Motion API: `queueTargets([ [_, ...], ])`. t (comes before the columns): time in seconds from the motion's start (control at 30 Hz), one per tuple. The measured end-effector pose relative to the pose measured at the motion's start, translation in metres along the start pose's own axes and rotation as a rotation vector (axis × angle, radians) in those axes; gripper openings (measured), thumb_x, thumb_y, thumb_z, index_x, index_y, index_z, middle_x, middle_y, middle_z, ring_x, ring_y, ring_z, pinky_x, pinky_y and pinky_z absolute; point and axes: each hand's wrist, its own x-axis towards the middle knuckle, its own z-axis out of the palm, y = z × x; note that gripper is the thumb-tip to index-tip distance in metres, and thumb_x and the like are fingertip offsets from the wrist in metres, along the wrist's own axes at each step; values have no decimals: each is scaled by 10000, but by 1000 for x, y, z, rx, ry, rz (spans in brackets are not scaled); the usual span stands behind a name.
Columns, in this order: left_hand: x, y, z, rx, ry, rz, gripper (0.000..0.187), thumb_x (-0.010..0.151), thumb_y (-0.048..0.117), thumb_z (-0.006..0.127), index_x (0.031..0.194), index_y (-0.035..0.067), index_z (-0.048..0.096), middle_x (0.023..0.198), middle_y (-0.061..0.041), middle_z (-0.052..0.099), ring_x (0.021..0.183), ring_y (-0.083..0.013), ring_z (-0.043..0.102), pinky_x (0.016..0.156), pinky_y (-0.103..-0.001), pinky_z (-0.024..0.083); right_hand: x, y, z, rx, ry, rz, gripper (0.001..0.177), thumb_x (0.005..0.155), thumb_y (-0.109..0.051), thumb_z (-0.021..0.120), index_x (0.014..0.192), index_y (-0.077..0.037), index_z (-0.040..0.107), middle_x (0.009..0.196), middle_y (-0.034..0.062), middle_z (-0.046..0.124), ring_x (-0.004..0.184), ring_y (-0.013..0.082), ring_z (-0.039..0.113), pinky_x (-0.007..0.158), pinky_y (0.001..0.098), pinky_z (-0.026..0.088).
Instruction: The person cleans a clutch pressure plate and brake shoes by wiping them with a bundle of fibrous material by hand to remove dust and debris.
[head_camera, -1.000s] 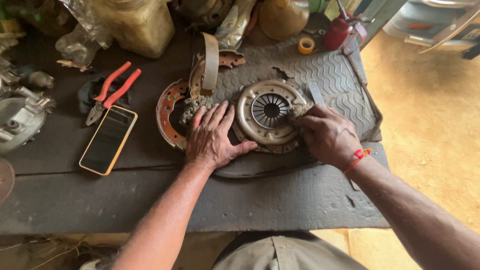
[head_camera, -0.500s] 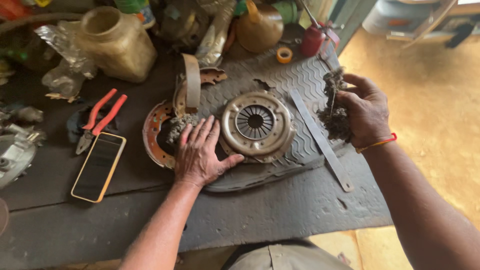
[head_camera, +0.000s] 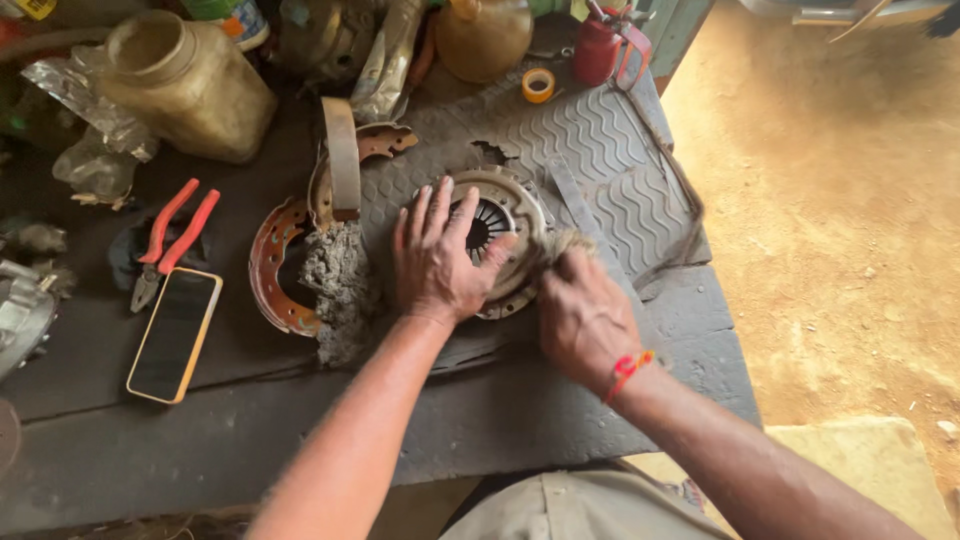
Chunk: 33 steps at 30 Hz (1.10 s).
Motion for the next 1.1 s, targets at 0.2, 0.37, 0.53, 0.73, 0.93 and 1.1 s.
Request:
queueTargets([
  [0.2,7,3,-3,56,-84,-25,730,941,661,521,1493,185,556,1637,-141,380,1513,-352,309,1228,-560,156,12,37,-14,80,-35,-126,85,829,-102,655,867,-97,731,1022,125,598,894,357,618,750,471,528],
  [0.37,7,3,-4,91,-145,-83,736,922,665,519,1504,213,525,1638,-122,347,1508,-335,270,1219,-554,110,-7,15,-3,88,-71,-238,184,711,-93,666,874,-101,750,1120,154,613,869,355,609,689,467,520],
  [0.53,2,2,-4,114,-129,-71,734,923,655,523,1519,225,523,1648,-109,356,1527,-319,272,1236,-546,129,-2,20,-2,103,-131,-473,123,731,-162,687,847,-145,724,1064,75,621,949,303,623,742,443,525],
  [0.73,1,1,-2,136,-65,-8,685,946,602,591,1476,169,566,1608,-179,395,1497,-379,323,1221,-573,167,18,80,3,138,-71,-197,75,819,-145,672,872,-125,721,978,103,674,911,357,655,760,461,543],
  [0.93,-2,53,5,79,-61,-91,839,850,655,678,1444,77,552,1481,-203,486,1321,-448,483,1154,-565,332,45,153,10,1418,5,692,200,946,-218,576,1004,-65,690,970,169,730,861,316,724,770,432,594],
  [1.1,1,62,11,84,-90,-119,1013,754,707,743,1465,34,485,1351,-218,466,1212,-424,540,1082,-648,339,46,145,-29,2033,17,702,343,996,-336,534,1182,-73,653,1037,138,736,834,257,732,723,413,604],
])
